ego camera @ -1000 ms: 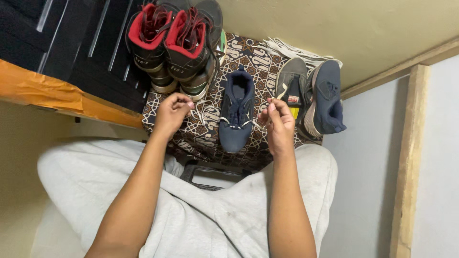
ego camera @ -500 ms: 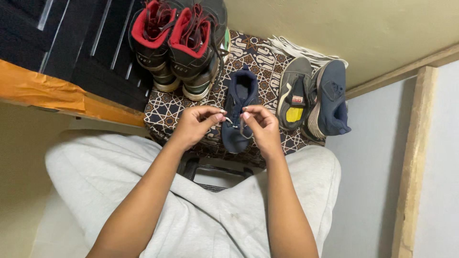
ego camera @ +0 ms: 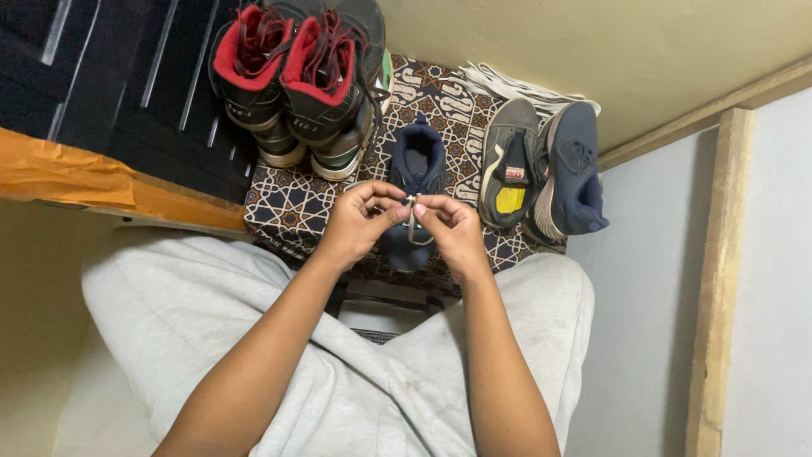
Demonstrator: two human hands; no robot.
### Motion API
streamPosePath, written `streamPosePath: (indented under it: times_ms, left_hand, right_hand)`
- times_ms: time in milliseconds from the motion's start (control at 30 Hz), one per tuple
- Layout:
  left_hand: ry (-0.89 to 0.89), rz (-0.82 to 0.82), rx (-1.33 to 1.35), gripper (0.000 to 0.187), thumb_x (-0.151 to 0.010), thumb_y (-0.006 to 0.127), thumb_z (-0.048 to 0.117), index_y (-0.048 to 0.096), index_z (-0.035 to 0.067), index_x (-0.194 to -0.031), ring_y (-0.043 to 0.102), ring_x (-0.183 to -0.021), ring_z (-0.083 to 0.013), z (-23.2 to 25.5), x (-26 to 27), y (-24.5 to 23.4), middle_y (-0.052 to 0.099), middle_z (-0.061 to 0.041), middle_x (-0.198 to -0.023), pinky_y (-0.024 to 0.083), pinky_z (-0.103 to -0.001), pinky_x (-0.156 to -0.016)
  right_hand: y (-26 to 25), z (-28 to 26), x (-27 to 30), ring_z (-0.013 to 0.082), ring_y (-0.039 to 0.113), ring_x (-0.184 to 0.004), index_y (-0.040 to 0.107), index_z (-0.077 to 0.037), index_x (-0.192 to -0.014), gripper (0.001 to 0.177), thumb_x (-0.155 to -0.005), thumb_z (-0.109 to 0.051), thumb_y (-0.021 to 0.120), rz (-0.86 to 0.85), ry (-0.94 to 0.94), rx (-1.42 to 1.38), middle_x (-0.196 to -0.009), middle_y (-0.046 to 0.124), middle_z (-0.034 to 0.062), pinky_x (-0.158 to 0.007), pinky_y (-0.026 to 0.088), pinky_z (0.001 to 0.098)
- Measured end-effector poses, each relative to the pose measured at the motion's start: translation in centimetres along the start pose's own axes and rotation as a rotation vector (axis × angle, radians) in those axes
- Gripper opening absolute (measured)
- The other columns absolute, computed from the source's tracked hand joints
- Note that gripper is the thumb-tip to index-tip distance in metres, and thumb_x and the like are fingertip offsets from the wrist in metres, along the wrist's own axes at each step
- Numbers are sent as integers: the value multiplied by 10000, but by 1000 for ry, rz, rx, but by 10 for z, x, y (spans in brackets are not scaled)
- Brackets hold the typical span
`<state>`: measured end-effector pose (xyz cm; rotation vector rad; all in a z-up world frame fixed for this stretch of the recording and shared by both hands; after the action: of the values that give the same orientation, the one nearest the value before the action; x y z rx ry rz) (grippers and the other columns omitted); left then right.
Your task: The person unlaces a black high-top sneaker, then picks up a blue sneaker and begins to lace it. The person handles the laces by hand, threading them through the eyelets and tying a knot.
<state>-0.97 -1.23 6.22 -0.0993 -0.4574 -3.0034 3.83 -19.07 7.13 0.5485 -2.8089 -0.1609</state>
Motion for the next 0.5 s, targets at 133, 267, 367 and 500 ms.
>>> streamPosePath:
  times_ms: [133, 267, 367, 500]
  left_hand:
    - [-5, 3, 88, 234, -901, 791, 64, 647, 14, -1079, 682, -885, -71, -3, 0, 0, 729, -37, -974, 539, -218, -779]
    - [-73, -17, 106, 251, -905, 789, 82, 629, 20, -1088, 685, -884, -81, 0, 1, -3, 746, -62, -966, 532, -228, -787]
    - [-124, -50, 143, 295, -891, 798, 90, 606, 26, -1106, 694, -902, -89, 2, 2, -6, 754, -67, -970, 535, -235, -814]
    - [-170, -85, 198, 330, -861, 803, 105, 596, 40, -1110, 704, -939, -83, -2, 2, -8, 754, -34, -987, 545, -232, -857]
  right_hand:
    - [4, 1, 2, 85, 679, -886, 741, -6, -1095, 211, -936, -145, 747, -15, 27, 11, -973, 754, 27, -823, 538, 246]
    - [6, 5, 1, 65, 622, -801, 750, -12, -1103, 219, -941, -159, 753, -37, 59, -9, -914, 731, 8, -743, 498, 227]
    - [3, 10, 1, 68, 625, -758, 747, -10, -1081, 214, -927, -157, 759, -59, 98, -6, -861, 718, 5, -698, 501, 231]
    - [0, 17, 1, 74, 606, -740, 747, -4, -1082, 203, -942, -151, 758, -108, 82, -85, -835, 699, 6, -684, 489, 236]
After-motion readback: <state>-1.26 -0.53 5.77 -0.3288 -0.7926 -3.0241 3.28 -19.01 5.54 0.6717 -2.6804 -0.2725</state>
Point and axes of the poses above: each hand's wrist, its own x-axis away from the middle knuckle, its own y-axis out of the palm, z = x × y, the point moved 2 cm from there along -x, towards the middle knuckle
